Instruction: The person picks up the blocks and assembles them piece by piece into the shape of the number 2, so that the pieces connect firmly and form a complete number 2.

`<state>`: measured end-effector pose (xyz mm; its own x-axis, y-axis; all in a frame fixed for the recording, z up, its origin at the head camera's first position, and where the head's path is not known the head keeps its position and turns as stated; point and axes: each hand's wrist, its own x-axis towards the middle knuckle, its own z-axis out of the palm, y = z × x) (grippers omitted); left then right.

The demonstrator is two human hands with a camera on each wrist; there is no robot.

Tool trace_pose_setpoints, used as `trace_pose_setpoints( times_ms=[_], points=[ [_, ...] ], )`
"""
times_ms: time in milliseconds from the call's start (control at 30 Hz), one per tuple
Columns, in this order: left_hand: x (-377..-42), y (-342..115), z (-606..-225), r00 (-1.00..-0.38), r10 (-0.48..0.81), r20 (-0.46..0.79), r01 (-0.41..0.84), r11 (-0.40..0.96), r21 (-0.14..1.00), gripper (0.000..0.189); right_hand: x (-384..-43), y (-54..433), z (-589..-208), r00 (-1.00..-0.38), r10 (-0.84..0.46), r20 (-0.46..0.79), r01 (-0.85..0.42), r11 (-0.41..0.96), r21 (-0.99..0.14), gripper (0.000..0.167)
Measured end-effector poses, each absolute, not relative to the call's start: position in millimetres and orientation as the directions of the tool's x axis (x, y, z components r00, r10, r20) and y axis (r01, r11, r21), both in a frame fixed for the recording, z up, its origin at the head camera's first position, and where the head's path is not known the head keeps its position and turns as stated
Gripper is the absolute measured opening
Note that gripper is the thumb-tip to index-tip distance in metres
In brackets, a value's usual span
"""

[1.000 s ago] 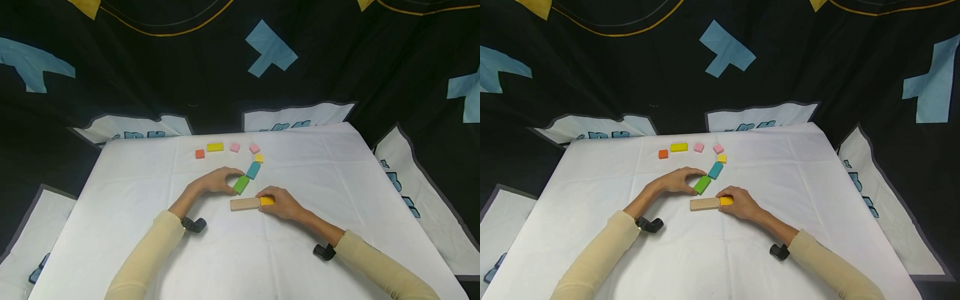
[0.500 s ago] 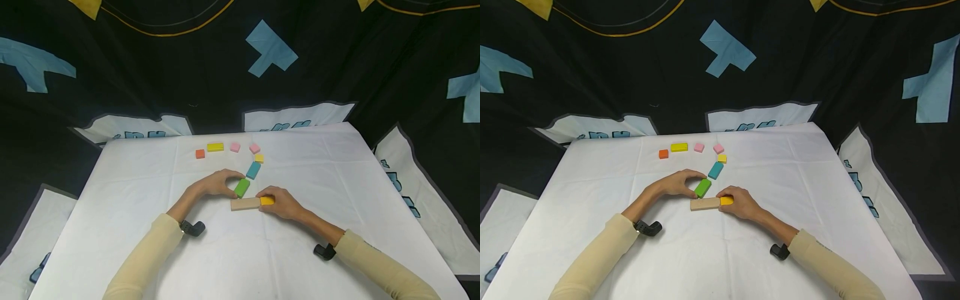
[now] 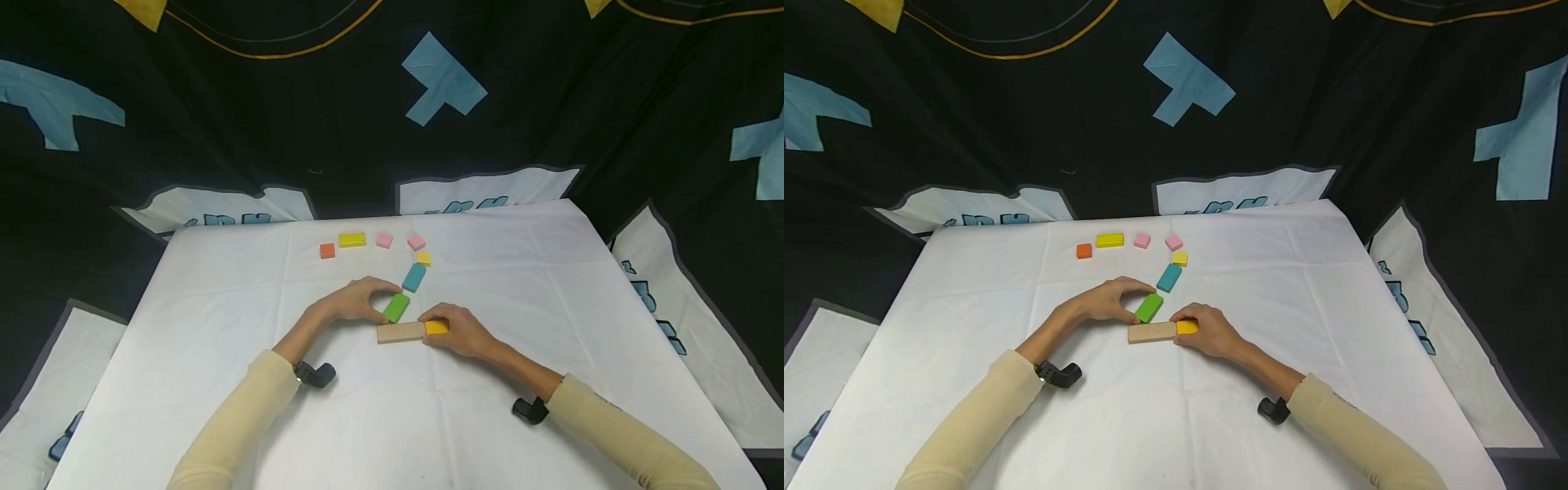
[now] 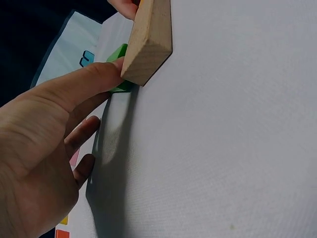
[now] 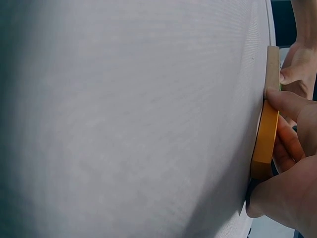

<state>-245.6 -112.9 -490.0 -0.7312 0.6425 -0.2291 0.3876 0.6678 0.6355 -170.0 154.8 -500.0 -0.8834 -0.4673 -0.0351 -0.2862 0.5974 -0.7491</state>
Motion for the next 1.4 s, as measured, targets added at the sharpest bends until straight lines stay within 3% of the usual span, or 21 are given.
trace_pose_setpoints(
  times_ms=[467,900,1400],
  points=[
    [-244,-112,-485,-0.712,0.667,-0.218,0.436,0.664,0.607,0.065,-171,155,-500,-0.877,-0.479,-0.033,-0.292,0.587,-0.756,0.034],
    [-244,-112,-479,-0.695,0.661,-0.284,0.399,0.682,0.612,0.066,-170,154,-500,-0.884,-0.464,-0.055,-0.270,0.603,-0.750,0.034],
    [-244,-114,-480,-0.695,0.668,-0.265,0.405,0.668,0.624,0.066,-171,155,-500,-0.881,-0.471,-0.047,-0.275,0.589,-0.759,0.033]
  ],
)
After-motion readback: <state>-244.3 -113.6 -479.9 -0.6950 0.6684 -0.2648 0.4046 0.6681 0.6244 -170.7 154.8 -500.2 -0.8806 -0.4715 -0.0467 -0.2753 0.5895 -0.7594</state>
